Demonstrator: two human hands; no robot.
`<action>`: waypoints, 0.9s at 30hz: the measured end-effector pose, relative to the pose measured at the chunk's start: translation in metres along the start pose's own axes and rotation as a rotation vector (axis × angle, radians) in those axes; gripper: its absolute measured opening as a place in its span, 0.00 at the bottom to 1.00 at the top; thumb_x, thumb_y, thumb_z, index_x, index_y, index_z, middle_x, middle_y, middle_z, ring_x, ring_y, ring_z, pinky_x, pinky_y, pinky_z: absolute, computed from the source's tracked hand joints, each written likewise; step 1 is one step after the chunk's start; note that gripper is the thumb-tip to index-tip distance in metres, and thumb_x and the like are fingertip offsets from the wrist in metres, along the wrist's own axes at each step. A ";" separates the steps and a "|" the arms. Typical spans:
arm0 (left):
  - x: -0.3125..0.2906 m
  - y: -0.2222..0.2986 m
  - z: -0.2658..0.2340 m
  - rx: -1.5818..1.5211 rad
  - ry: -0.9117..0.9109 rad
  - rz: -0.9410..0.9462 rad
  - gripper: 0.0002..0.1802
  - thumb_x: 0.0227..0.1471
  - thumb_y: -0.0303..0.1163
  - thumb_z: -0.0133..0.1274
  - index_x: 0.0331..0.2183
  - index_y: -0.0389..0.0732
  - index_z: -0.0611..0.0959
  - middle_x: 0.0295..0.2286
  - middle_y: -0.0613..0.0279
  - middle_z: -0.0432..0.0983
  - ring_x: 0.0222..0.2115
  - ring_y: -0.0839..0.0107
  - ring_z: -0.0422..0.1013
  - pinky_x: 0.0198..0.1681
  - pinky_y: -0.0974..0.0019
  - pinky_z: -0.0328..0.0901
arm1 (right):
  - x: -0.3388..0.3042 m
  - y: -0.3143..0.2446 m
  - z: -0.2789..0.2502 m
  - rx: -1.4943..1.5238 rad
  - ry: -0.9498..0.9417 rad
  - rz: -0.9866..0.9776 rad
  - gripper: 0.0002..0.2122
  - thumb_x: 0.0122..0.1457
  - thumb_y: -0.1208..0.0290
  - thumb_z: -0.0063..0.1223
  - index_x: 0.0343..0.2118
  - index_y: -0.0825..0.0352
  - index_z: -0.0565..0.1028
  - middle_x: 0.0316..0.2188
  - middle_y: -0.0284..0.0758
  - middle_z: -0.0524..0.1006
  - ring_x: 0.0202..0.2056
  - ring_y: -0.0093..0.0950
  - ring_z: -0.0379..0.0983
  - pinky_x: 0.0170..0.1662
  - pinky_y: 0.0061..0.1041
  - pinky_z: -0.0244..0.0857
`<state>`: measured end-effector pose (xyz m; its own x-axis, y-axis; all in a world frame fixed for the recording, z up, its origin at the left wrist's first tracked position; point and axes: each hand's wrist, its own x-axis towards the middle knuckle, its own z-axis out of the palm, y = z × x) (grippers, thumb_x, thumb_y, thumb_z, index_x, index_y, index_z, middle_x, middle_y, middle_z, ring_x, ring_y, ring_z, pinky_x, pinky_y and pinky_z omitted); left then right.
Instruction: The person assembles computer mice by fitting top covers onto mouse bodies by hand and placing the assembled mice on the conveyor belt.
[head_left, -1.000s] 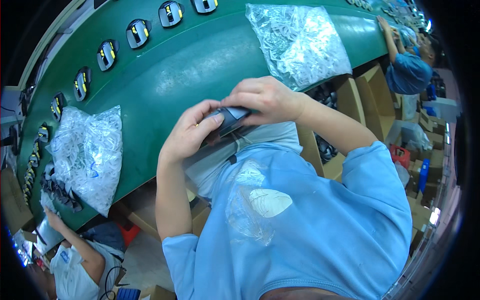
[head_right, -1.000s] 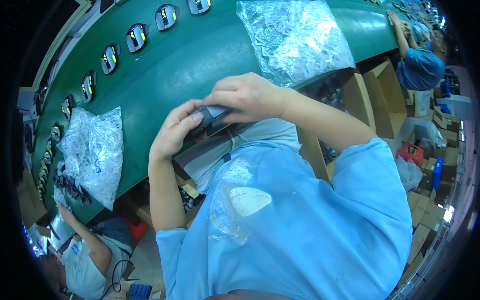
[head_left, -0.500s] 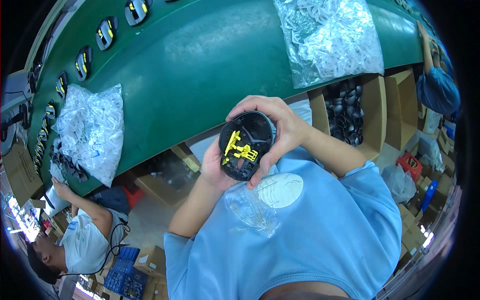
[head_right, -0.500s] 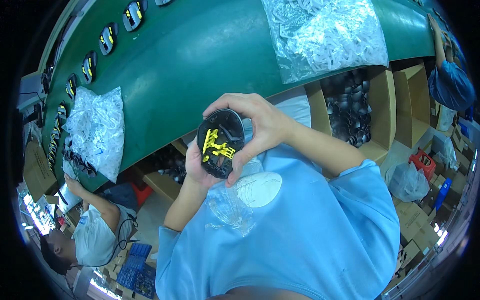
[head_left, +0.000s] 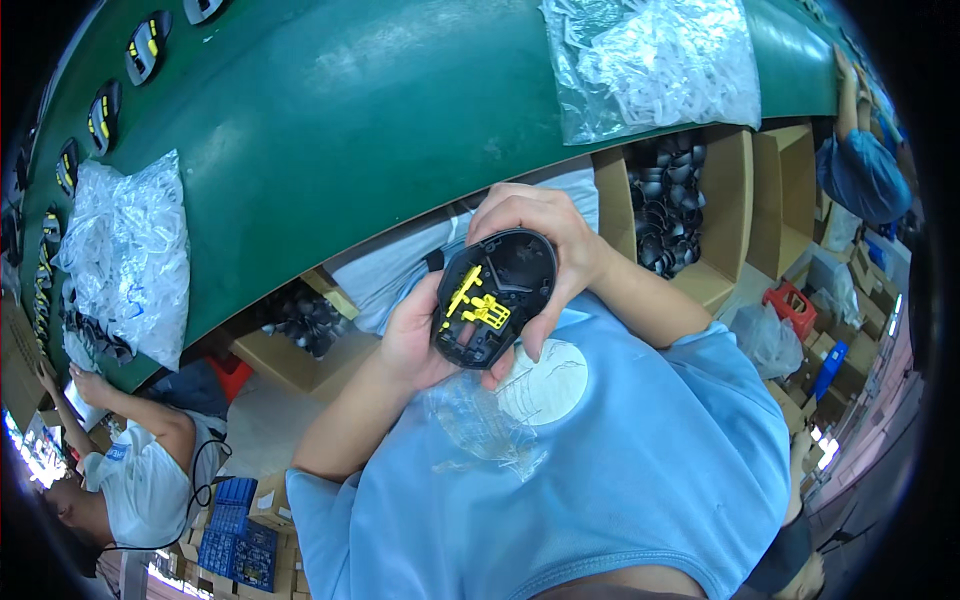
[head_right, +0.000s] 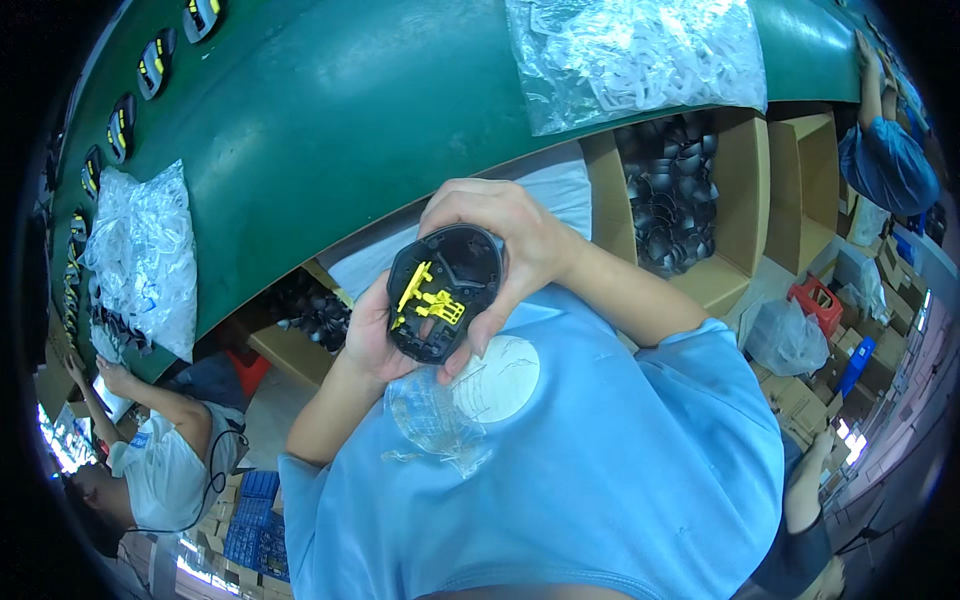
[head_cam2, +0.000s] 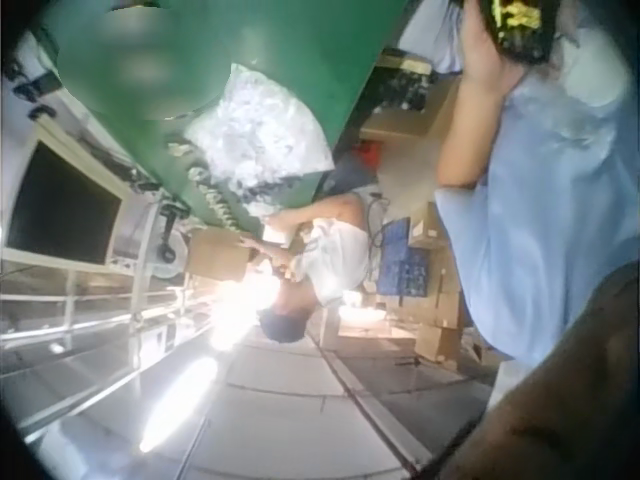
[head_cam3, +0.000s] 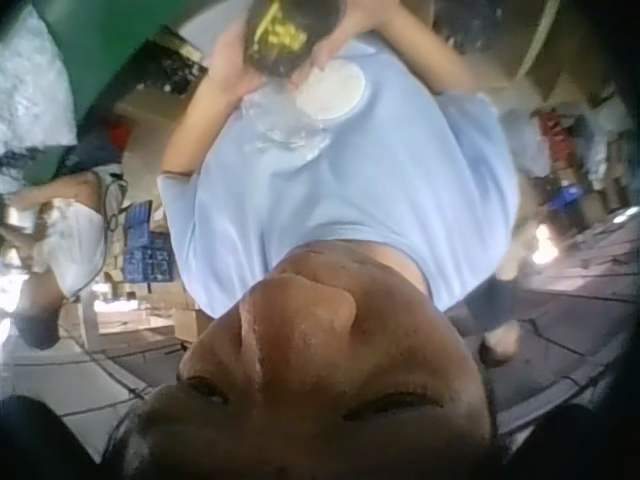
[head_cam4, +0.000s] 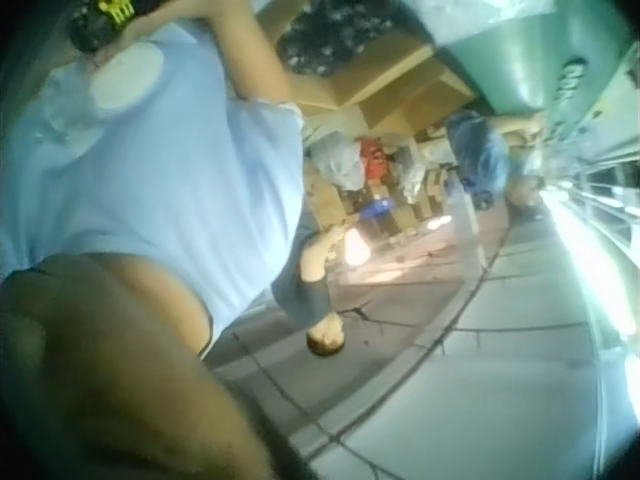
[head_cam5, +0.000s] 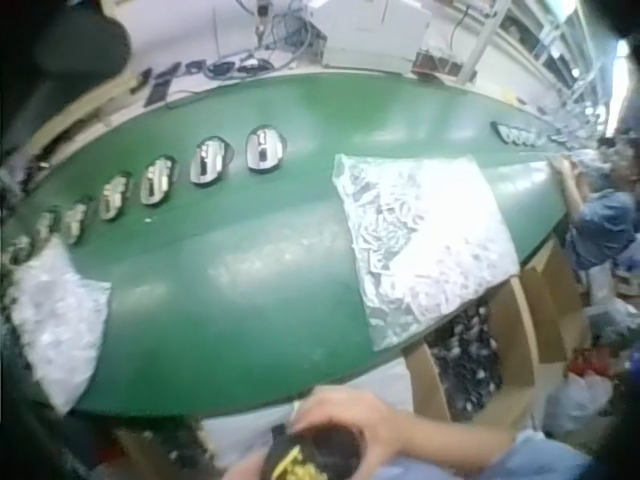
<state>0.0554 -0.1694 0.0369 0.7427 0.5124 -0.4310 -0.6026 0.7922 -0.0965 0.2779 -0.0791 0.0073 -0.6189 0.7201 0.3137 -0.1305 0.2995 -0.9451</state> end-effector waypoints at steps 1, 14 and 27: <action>0.002 -0.001 -0.007 -0.098 -0.163 0.001 0.35 0.75 0.50 0.26 0.62 0.32 0.72 0.49 0.42 0.79 0.41 0.51 0.80 0.41 0.51 0.79 | 0.003 -0.001 0.000 0.025 0.010 -0.002 0.45 0.27 0.37 0.86 0.43 0.69 0.81 0.40 0.41 0.82 0.40 0.39 0.82 0.43 0.34 0.76; -0.001 0.035 0.007 0.180 -0.225 0.048 0.34 0.74 0.48 0.30 0.65 0.30 0.68 0.50 0.41 0.80 0.42 0.54 0.84 0.42 0.55 0.83 | 0.015 -0.003 -0.013 -0.032 0.004 -0.101 0.48 0.29 0.34 0.84 0.48 0.69 0.82 0.43 0.42 0.84 0.42 0.39 0.82 0.44 0.36 0.75; 0.004 0.085 0.063 2.158 0.195 1.059 0.36 0.49 0.36 0.66 0.57 0.28 0.78 0.48 0.38 0.78 0.45 0.44 0.77 0.50 0.52 0.74 | 0.035 -0.035 -0.037 -0.114 0.058 0.242 0.40 0.51 0.43 0.76 0.61 0.70 0.78 0.47 0.41 0.85 0.43 0.31 0.85 0.39 0.27 0.77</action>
<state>0.0254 -0.0790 0.0835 0.4165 0.8754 0.2454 0.5111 -0.4487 0.7331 0.2898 -0.0411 0.0544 -0.5758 0.8129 0.0875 0.1062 0.1805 -0.9778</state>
